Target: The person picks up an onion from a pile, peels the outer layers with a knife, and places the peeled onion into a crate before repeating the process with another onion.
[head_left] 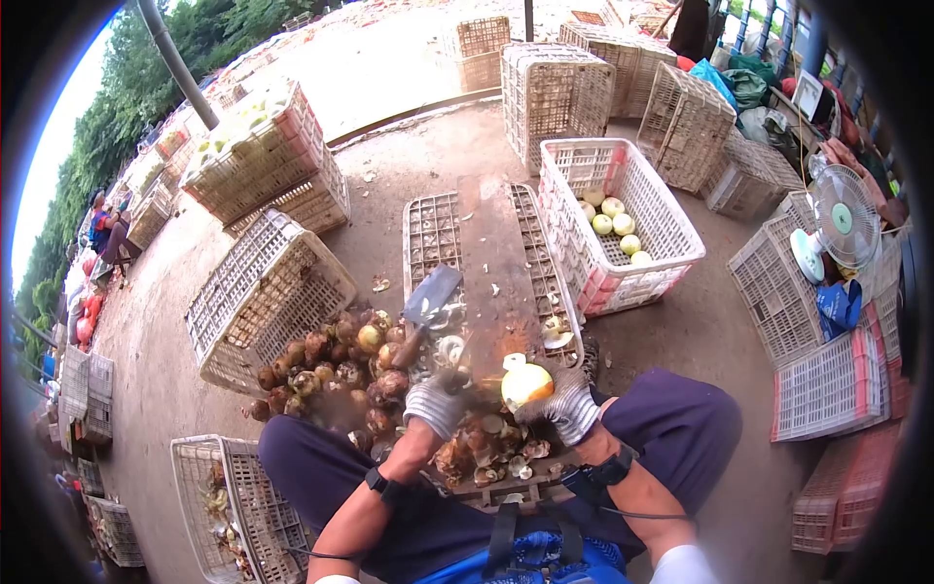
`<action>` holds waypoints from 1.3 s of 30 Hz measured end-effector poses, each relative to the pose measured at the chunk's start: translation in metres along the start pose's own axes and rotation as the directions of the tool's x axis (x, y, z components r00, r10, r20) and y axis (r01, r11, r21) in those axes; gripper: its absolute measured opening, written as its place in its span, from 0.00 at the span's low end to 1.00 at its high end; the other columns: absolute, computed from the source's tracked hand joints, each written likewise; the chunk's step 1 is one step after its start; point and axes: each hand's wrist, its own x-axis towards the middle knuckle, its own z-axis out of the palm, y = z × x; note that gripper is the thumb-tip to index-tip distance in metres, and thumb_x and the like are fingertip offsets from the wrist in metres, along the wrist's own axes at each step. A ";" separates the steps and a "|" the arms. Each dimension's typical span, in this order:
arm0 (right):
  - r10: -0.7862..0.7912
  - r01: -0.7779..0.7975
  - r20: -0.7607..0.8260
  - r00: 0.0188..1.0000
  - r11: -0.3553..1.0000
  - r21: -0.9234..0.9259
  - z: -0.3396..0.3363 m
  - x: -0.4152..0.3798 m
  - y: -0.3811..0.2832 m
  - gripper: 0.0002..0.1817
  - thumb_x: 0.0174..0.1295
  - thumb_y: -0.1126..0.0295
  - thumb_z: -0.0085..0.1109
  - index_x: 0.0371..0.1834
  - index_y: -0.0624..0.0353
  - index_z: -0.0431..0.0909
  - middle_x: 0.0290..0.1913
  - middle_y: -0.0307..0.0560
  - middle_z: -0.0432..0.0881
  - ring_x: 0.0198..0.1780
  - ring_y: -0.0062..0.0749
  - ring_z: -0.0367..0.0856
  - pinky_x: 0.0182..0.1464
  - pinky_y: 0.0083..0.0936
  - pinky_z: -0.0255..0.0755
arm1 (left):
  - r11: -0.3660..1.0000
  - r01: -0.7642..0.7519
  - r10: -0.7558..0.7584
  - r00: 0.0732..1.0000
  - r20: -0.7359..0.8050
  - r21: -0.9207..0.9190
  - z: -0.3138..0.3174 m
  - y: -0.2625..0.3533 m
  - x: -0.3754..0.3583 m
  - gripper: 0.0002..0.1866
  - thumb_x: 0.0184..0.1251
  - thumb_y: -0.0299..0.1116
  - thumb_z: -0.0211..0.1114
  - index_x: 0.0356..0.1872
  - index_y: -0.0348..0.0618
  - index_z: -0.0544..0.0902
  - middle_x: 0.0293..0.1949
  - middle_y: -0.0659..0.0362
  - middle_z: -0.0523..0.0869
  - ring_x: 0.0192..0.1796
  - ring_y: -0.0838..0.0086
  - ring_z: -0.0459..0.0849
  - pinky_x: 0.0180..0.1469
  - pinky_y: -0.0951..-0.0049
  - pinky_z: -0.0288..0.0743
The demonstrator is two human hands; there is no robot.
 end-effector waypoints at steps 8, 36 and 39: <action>-0.289 0.294 0.088 0.953 0.823 -0.486 0.022 -0.009 -0.068 0.15 0.62 0.63 0.53 0.49 0.55 0.76 0.42 0.48 0.82 0.42 0.43 0.82 0.44 0.35 0.76 | 0.775 0.267 -0.127 0.954 0.273 -0.572 -0.037 0.078 -0.008 0.29 0.51 0.28 0.72 0.55 0.25 0.73 0.44 0.48 0.82 0.39 0.71 0.83 0.35 0.74 0.80; -0.403 0.435 0.172 0.899 0.863 -0.257 0.013 -0.021 -0.077 0.45 0.24 0.67 0.78 0.58 0.52 0.76 0.67 0.56 0.67 0.68 0.53 0.66 0.68 0.38 0.62 | 0.319 0.218 -0.112 0.975 0.191 -0.922 0.034 0.014 -0.024 0.10 0.62 0.22 0.59 0.43 0.40 0.81 0.36 0.60 0.83 0.34 0.76 0.79 0.37 0.74 0.75; -0.450 0.484 0.182 0.874 0.787 -0.382 0.016 -0.018 -0.075 0.47 0.25 0.64 0.80 0.60 0.52 0.74 0.66 0.56 0.66 0.67 0.51 0.67 0.67 0.38 0.64 | 0.565 -0.019 0.021 1.000 -0.009 -0.825 0.032 0.013 -0.029 0.13 0.56 0.14 0.60 0.41 0.39 0.83 0.35 0.61 0.84 0.36 0.78 0.80 0.40 0.76 0.75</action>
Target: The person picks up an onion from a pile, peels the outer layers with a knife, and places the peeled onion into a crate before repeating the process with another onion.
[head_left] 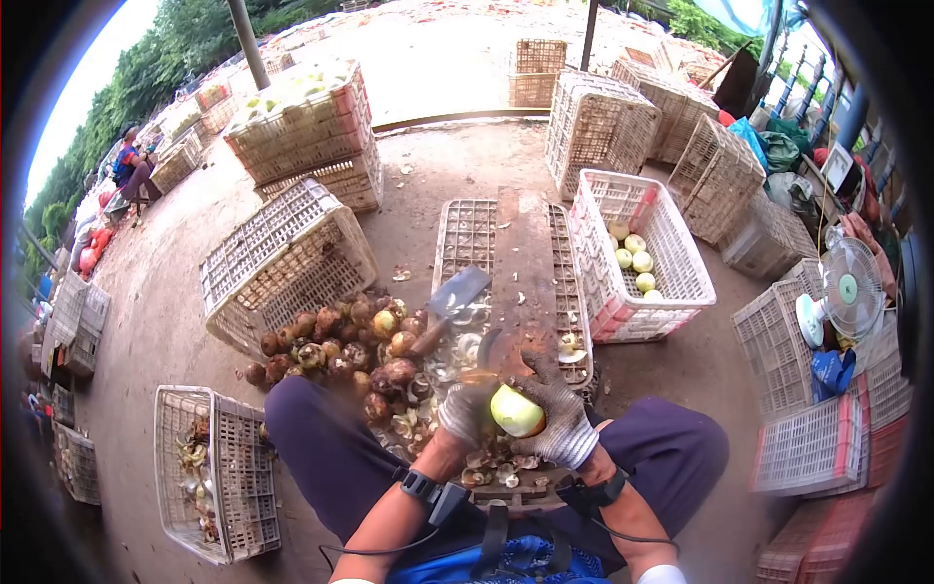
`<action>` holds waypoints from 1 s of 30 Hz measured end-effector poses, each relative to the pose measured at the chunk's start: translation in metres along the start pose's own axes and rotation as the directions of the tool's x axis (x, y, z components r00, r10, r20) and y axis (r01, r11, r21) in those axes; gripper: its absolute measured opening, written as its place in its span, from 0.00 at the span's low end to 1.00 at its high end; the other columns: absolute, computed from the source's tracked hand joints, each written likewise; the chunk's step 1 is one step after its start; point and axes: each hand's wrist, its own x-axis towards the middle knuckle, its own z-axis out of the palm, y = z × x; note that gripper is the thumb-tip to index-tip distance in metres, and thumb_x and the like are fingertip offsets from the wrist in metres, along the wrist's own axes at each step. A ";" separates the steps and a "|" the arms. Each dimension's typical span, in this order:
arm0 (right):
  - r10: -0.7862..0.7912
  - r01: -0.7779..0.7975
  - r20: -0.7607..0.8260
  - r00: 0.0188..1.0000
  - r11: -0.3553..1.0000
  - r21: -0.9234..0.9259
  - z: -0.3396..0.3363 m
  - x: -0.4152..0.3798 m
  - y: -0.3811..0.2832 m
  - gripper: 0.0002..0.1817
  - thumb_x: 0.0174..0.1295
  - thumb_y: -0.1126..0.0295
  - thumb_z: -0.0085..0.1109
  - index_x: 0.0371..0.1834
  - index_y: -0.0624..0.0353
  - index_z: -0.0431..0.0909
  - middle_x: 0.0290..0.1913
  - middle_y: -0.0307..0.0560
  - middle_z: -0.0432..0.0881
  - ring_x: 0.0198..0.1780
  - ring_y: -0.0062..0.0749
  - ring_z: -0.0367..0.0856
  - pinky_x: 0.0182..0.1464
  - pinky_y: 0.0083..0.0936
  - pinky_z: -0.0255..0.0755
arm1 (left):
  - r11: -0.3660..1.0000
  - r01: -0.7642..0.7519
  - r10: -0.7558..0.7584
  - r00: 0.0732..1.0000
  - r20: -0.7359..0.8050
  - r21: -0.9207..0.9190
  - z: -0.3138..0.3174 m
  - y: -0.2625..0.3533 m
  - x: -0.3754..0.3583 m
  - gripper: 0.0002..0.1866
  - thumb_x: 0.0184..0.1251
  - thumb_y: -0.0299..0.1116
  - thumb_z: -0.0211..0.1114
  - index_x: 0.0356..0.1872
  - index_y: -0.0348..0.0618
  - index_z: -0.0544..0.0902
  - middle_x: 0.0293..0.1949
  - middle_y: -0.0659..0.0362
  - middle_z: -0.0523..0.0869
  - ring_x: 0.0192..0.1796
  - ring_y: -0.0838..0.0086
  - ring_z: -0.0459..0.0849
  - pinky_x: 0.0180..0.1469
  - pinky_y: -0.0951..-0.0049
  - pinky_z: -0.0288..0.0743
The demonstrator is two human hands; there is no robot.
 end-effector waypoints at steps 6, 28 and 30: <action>0.357 -0.359 -0.037 0.933 0.921 -0.153 0.011 -0.002 0.022 0.50 0.23 0.62 0.85 0.58 0.59 0.70 0.52 0.52 0.78 0.52 0.36 0.79 0.56 0.32 0.75 | 0.730 -0.430 0.444 0.889 0.110 0.532 -0.004 0.026 0.002 0.10 0.51 0.18 0.66 0.36 0.37 0.81 0.31 0.60 0.83 0.34 0.78 0.82 0.36 0.78 0.77; 0.426 -0.380 -0.052 0.903 0.850 0.365 0.044 -0.016 0.069 0.33 0.31 0.69 0.80 0.47 0.59 0.78 0.41 0.41 0.84 0.40 0.27 0.82 0.45 0.26 0.78 | 0.949 0.201 -0.219 0.975 -0.048 -0.244 0.017 0.050 0.000 0.11 0.69 0.34 0.57 0.46 0.37 0.76 0.30 0.62 0.78 0.27 0.80 0.77 0.28 0.84 0.73; 0.418 -0.373 -0.065 0.906 0.861 0.346 0.042 -0.017 0.072 0.36 0.27 0.68 0.83 0.46 0.60 0.79 0.41 0.43 0.85 0.39 0.28 0.82 0.44 0.27 0.78 | 0.985 0.066 -0.077 0.995 -0.059 -0.162 0.018 0.046 -0.002 0.10 0.66 0.30 0.60 0.45 0.38 0.78 0.28 0.64 0.78 0.27 0.80 0.77 0.28 0.83 0.73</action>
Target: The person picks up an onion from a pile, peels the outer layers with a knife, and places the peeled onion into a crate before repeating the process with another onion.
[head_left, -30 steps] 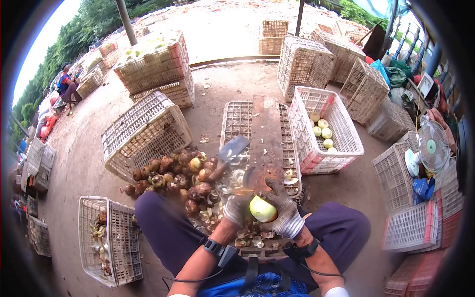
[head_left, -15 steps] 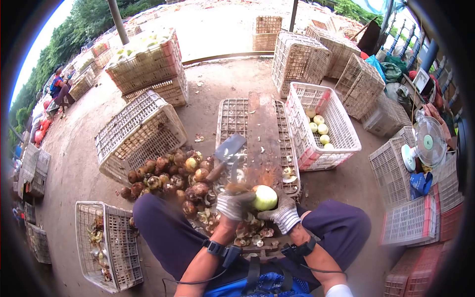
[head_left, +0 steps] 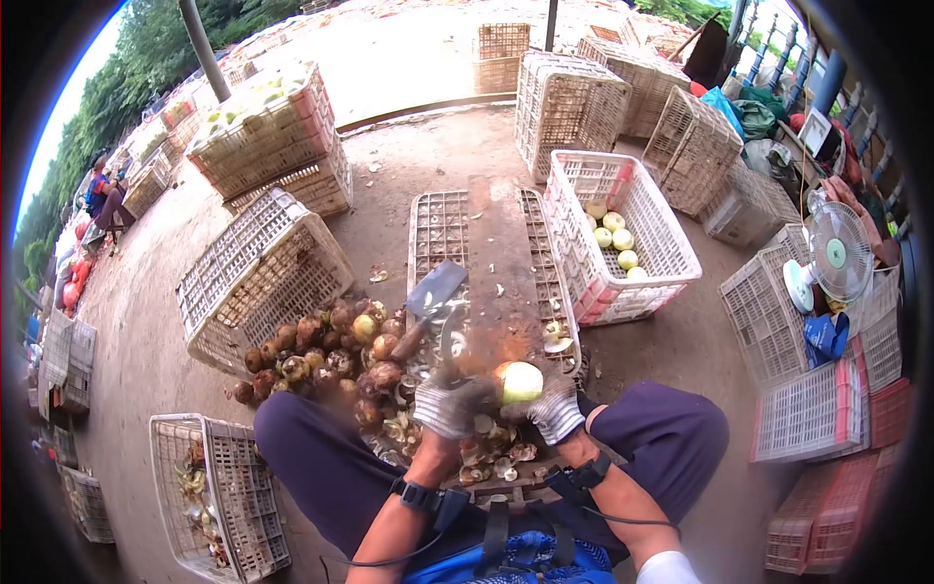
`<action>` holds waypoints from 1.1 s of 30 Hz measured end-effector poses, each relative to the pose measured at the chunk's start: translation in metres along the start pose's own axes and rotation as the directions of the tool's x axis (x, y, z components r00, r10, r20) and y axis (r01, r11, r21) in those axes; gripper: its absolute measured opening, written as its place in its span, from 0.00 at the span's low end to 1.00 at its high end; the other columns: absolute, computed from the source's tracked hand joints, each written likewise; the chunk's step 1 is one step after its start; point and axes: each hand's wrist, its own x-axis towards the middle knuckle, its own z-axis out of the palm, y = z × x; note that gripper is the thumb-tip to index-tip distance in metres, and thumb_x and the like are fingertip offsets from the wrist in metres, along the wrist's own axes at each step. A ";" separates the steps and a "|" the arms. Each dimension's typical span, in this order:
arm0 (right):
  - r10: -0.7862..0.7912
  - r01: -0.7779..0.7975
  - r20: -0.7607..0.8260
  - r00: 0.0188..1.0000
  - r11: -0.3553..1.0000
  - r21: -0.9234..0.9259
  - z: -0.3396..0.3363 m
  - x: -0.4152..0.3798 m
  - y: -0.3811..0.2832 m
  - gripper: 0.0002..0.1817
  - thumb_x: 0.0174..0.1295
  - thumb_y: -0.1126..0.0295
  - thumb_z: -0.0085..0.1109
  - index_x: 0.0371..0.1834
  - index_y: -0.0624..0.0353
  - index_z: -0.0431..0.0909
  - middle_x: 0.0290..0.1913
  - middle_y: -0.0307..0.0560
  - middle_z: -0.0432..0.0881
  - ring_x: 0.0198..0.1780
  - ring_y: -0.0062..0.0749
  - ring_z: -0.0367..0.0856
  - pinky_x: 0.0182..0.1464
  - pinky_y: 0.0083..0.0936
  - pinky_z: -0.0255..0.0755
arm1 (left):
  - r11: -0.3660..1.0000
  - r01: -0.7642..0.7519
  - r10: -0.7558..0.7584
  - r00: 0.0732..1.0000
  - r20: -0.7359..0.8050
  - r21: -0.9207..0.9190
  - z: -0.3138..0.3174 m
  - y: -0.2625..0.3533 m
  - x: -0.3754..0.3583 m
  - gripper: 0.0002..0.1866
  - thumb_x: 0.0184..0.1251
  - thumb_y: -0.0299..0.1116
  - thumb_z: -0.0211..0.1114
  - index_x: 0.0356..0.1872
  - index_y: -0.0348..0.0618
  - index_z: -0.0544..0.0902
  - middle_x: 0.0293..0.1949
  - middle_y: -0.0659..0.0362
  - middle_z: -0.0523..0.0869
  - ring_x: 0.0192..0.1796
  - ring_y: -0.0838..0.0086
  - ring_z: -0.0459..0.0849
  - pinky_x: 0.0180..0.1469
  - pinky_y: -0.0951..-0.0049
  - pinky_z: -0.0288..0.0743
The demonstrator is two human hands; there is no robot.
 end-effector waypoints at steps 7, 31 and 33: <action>0.005 -0.015 -0.034 0.999 0.951 -0.309 -0.003 0.001 -0.023 0.35 0.30 0.59 0.80 0.46 0.59 0.78 0.40 0.49 0.84 0.38 0.38 0.84 0.44 0.30 0.78 | 0.861 0.089 -0.016 0.989 -0.148 0.500 0.024 0.024 -0.004 0.10 0.56 0.22 0.67 0.39 0.37 0.80 0.29 0.64 0.80 0.29 0.82 0.78 0.28 0.79 0.72; 0.208 -0.381 0.351 0.913 0.744 0.549 -0.027 -0.004 -0.016 0.49 0.18 0.79 0.76 0.58 0.70 0.71 0.50 0.49 0.81 0.50 0.35 0.80 0.56 0.29 0.74 | 0.066 -0.284 0.418 0.878 0.232 0.957 -0.101 -0.095 0.074 0.13 0.56 0.31 0.67 0.41 0.38 0.79 0.28 0.60 0.81 0.28 0.74 0.75 0.31 0.72 0.71; 0.180 -0.372 0.344 0.922 0.663 0.649 -0.029 -0.006 -0.033 0.49 0.19 0.78 0.75 0.59 0.72 0.70 0.50 0.51 0.81 0.51 0.37 0.80 0.56 0.30 0.74 | -0.179 -0.262 0.357 0.881 0.311 0.948 -0.078 -0.059 0.057 0.15 0.52 0.31 0.69 0.41 0.38 0.79 0.26 0.59 0.81 0.26 0.69 0.76 0.31 0.71 0.73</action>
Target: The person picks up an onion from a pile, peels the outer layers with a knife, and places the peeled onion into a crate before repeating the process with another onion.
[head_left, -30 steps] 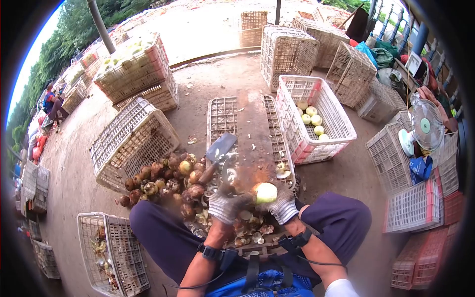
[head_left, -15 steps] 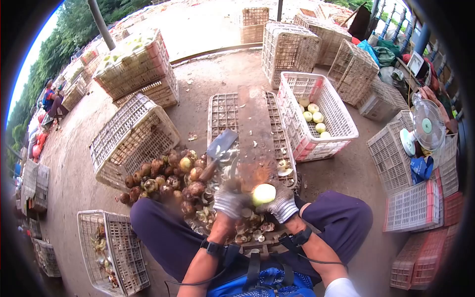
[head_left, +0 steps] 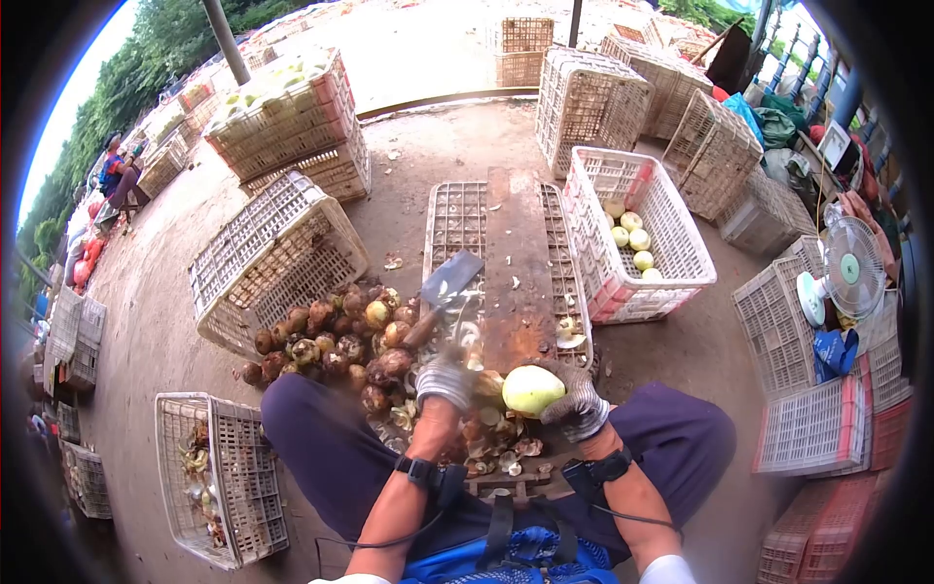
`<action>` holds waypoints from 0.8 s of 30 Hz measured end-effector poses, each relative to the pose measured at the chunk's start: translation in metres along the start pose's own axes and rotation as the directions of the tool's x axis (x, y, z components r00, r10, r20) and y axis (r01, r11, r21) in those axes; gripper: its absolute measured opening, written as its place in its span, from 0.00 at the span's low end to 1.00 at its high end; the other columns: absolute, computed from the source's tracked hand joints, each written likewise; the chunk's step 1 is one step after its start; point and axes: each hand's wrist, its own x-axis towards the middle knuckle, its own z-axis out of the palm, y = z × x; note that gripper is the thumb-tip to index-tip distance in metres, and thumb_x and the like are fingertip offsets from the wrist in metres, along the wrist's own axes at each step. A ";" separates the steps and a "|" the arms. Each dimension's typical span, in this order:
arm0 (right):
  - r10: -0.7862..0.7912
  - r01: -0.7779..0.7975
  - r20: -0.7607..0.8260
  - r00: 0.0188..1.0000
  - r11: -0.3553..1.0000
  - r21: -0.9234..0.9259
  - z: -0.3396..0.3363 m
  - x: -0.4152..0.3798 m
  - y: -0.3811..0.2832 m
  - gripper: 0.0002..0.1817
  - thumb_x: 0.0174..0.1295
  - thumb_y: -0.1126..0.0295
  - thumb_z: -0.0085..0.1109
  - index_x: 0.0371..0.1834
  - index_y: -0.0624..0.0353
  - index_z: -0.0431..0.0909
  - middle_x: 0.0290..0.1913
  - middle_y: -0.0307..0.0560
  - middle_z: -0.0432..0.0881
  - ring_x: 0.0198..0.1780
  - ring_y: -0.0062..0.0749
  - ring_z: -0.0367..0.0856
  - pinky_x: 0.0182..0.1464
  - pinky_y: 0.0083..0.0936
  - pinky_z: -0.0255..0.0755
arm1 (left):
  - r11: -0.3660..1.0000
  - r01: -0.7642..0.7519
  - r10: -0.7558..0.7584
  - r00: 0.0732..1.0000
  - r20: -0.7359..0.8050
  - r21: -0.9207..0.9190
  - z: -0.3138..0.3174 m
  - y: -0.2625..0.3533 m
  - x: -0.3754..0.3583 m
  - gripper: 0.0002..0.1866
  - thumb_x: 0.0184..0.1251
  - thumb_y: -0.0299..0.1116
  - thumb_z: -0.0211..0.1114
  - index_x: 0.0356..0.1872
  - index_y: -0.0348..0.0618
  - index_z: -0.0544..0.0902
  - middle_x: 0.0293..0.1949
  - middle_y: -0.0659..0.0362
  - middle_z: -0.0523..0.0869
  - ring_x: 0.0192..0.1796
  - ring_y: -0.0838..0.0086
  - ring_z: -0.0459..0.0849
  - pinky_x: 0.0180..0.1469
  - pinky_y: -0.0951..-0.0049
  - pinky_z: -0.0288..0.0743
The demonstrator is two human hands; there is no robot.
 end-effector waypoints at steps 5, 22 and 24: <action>-0.056 0.060 -0.083 0.995 0.997 0.039 -0.036 0.012 0.027 0.46 0.29 0.74 0.69 0.61 0.74 0.67 0.51 0.56 0.80 0.53 0.43 0.79 0.58 0.33 0.74 | 0.803 0.525 -0.457 0.847 0.273 -0.284 -0.048 0.019 0.005 0.21 0.47 0.41 0.71 0.42 0.42 0.83 0.30 0.46 0.85 0.36 0.52 0.85 0.39 0.57 0.76; 0.034 0.086 -0.184 0.982 0.792 0.605 -0.044 0.015 0.029 0.32 0.45 0.73 0.63 0.58 0.67 0.69 0.49 0.61 0.79 0.48 0.55 0.80 0.51 0.51 0.78 | 0.368 0.566 -0.399 0.813 0.424 -0.738 -0.080 0.051 -0.015 0.13 0.52 0.30 0.72 0.36 0.34 0.82 0.28 0.59 0.83 0.28 0.79 0.79 0.31 0.76 0.74; -0.075 0.126 -0.183 0.980 0.950 0.286 -0.057 0.023 0.061 0.32 0.45 0.72 0.63 0.58 0.67 0.69 0.50 0.60 0.79 0.49 0.55 0.80 0.53 0.51 0.77 | 0.217 0.548 -0.406 0.803 0.436 -0.808 -0.093 0.071 -0.009 0.08 0.54 0.27 0.70 0.33 0.39 0.80 0.24 0.65 0.79 0.24 0.84 0.75 0.25 0.81 0.70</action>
